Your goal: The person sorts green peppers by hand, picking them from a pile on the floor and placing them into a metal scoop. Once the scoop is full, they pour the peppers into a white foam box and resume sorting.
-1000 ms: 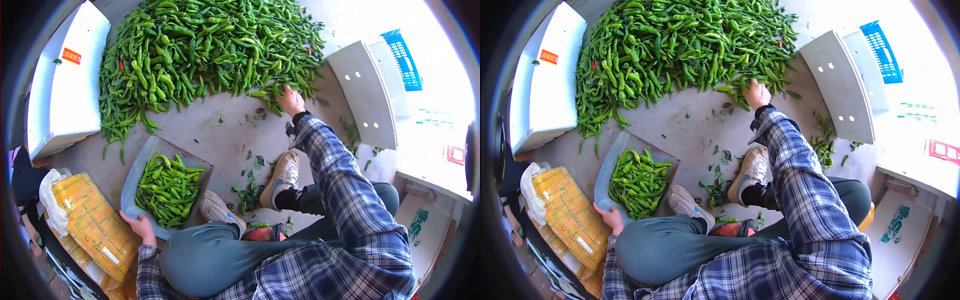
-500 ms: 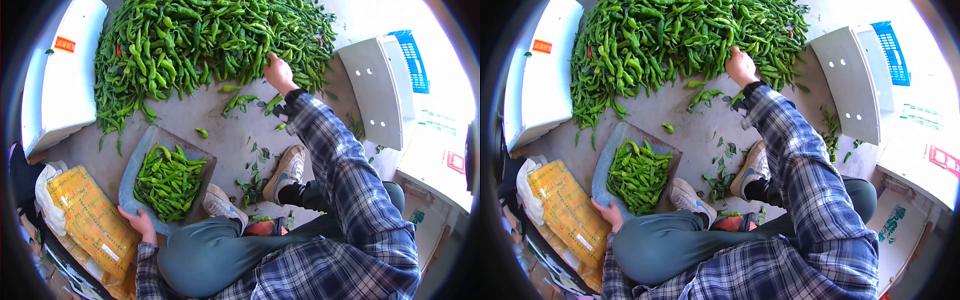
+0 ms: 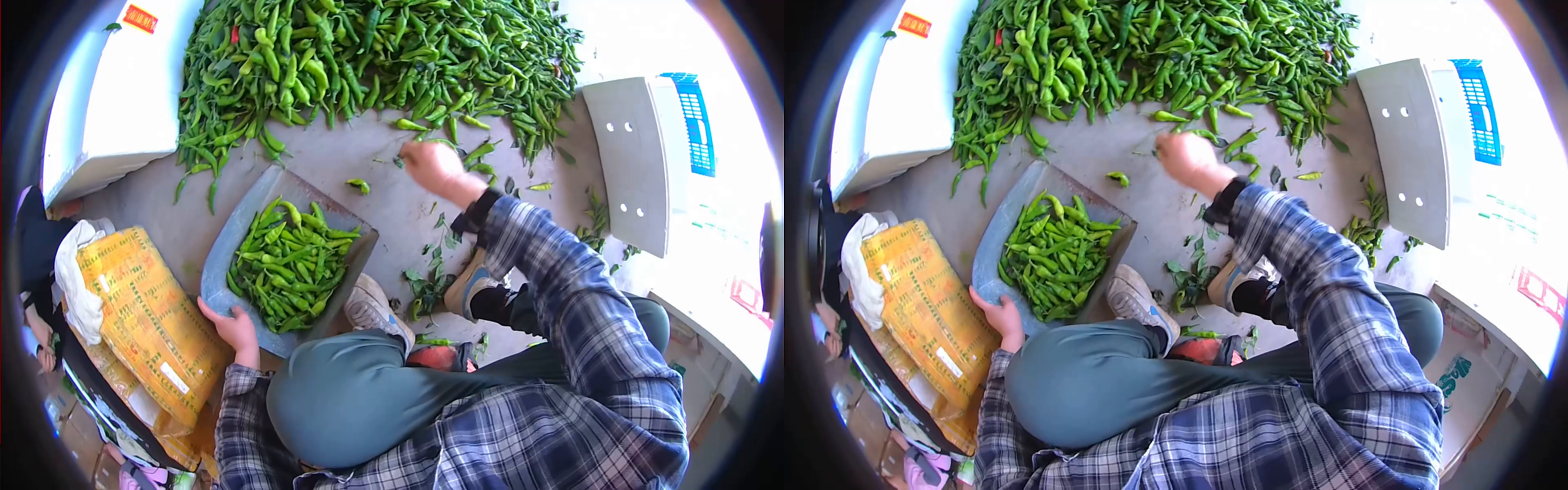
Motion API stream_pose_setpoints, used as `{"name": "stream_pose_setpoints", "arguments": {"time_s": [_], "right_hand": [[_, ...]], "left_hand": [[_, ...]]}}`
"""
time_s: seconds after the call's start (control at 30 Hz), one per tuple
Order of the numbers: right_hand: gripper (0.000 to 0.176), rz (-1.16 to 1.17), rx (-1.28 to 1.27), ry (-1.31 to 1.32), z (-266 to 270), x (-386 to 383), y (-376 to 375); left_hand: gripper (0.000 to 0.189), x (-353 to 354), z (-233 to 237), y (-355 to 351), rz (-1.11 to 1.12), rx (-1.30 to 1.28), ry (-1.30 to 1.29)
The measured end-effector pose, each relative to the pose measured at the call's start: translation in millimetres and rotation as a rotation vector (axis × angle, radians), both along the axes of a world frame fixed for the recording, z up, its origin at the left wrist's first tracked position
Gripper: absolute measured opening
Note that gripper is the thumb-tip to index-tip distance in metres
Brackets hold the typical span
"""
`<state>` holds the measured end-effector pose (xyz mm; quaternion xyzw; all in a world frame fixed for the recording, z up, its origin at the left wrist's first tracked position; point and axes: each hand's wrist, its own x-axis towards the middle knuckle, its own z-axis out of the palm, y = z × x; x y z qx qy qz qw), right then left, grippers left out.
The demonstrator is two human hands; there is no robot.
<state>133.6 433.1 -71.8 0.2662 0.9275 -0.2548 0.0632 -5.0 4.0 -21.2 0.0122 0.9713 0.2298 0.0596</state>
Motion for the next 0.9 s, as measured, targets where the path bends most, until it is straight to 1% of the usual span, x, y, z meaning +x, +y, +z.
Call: {"name": "stream_pose_setpoints", "arguments": {"time_s": [0.03,0.13,0.2,0.23,0.3,0.43,0.53,0.6,0.67,0.73,0.77,0.87,0.9], "right_hand": [[0.017,0.012,-0.074,0.03,9,-5,-23],[0.028,0.012,-0.101,-0.018,0,-25,-64],[0.026,-0.023,-0.102,-0.11,-11,-35,-77],[0.026,-0.029,-0.094,-0.109,-13,-38,-79],[0.024,-0.091,-0.154,-0.162,-9,-40,-83],[0.024,-0.107,-0.157,-0.144,8,-21,-62],[0.022,-0.08,-0.069,-0.24,4,9,-28],[0.021,-0.134,0.053,-0.248,-3,22,-4],[0.022,-0.234,0.158,-0.197,-1,24,20],[0.021,-0.231,0.204,-0.172,0,24,34],[0.021,-0.204,0.192,-0.272,0,23,38],[0.026,-0.138,0.206,-0.296,-14,23,48],[0.024,-0.134,0.206,-0.316,-12,22,48]], "left_hand": [[0.073,0,-1,0,-0.002,-0.001,0.001],[0.072,0,-4,-1,-0.023,0.013,0.011],[0.073,0,-5,-2,-0.037,0.02,0.034],[0.073,0,-6,-1,-0.042,0.028,0.035],[0.074,0,-3,-1,-0.032,0.016,0.022],[0.074,0,0,1,-0.037,0.026,0.015],[0.073,-1,-4,-3,-0.013,0.05,-0.021],[0.072,-2,-8,-7,-0.04,0.051,0.011],[0.072,-2,-8,-7,-0.048,0.049,0.019],[0.071,-1,-9,-8,-0.059,0.044,0.024],[0.072,-1,-8,-8,-0.052,0.049,0.013],[0.072,-2,-4,-4,-0.023,0.043,-0.022],[0.072,-2,-4,-4,-0.002,0.034,-0.052]]}}
